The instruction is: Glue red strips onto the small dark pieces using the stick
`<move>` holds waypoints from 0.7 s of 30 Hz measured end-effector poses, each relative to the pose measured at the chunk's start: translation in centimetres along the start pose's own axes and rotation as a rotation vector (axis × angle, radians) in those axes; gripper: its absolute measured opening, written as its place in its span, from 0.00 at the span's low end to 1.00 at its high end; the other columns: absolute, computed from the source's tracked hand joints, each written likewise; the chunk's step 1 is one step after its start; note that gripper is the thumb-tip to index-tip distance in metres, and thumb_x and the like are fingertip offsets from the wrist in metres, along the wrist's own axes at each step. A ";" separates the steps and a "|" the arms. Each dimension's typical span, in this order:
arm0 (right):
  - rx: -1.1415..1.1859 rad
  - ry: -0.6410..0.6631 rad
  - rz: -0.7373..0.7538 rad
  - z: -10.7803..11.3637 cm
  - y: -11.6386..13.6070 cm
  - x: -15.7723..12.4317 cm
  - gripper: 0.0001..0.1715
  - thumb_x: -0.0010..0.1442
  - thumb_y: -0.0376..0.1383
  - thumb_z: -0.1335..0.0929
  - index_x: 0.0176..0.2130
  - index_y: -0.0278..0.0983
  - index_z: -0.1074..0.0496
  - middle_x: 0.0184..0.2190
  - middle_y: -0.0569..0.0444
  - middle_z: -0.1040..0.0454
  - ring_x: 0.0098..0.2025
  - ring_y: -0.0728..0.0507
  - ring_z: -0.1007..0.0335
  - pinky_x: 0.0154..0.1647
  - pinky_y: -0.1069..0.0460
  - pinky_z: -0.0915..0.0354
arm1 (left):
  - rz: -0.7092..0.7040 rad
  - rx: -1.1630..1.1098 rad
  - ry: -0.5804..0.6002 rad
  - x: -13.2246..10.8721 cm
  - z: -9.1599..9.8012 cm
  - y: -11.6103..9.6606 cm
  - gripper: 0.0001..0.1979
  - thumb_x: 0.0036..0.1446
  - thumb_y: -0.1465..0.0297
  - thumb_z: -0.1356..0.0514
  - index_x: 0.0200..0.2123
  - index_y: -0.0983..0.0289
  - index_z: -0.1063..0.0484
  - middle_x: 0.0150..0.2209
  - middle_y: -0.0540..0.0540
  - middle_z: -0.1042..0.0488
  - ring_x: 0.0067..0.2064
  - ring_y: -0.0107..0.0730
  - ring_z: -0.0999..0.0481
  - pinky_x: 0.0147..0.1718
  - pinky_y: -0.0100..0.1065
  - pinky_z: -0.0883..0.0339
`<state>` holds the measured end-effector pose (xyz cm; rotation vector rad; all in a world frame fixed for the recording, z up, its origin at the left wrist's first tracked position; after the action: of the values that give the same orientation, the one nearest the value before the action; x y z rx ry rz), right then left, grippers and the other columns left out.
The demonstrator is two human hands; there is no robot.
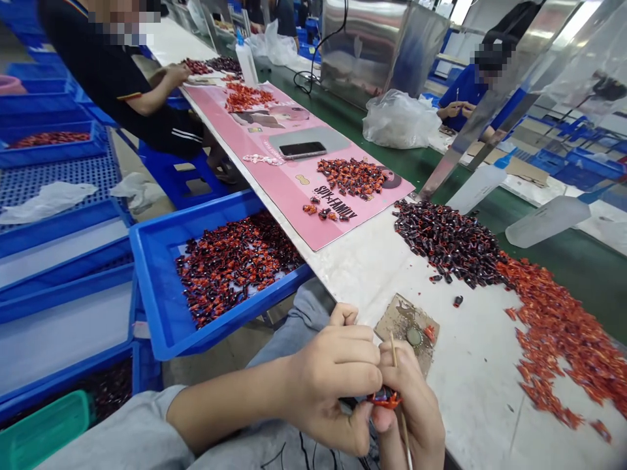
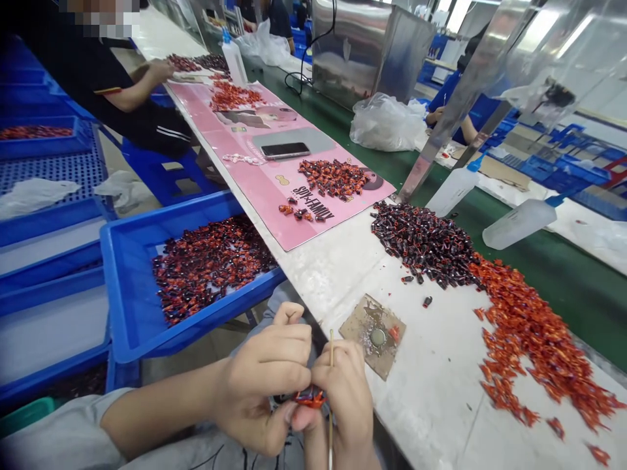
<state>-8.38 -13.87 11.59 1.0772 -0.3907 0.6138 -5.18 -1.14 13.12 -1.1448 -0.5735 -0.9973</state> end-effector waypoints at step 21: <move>0.161 -0.028 -0.185 -2.5 -2.4 0.0 0.19 0.73 0.51 0.38 0.44 0.42 0.25 0.30 0.56 0.27 0.31 0.46 0.29 0.32 0.53 0.33 | 0.132 0.087 0.023 -1.6 1.5 2.6 0.07 0.46 0.74 0.45 0.26 0.60 0.43 0.20 0.44 0.43 0.23 0.28 0.42 0.36 0.39 0.48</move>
<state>-6.84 -12.36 8.87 1.2617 -0.2650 0.4710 -3.55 1.01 11.12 -1.0790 -0.5118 -0.8636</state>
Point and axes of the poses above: each hand's wrist, its own x-axis towards the middle knuckle, its own z-axis out of the back of the hand, y = z × x, the point moved 4 cm from there along x, towards the middle knuckle
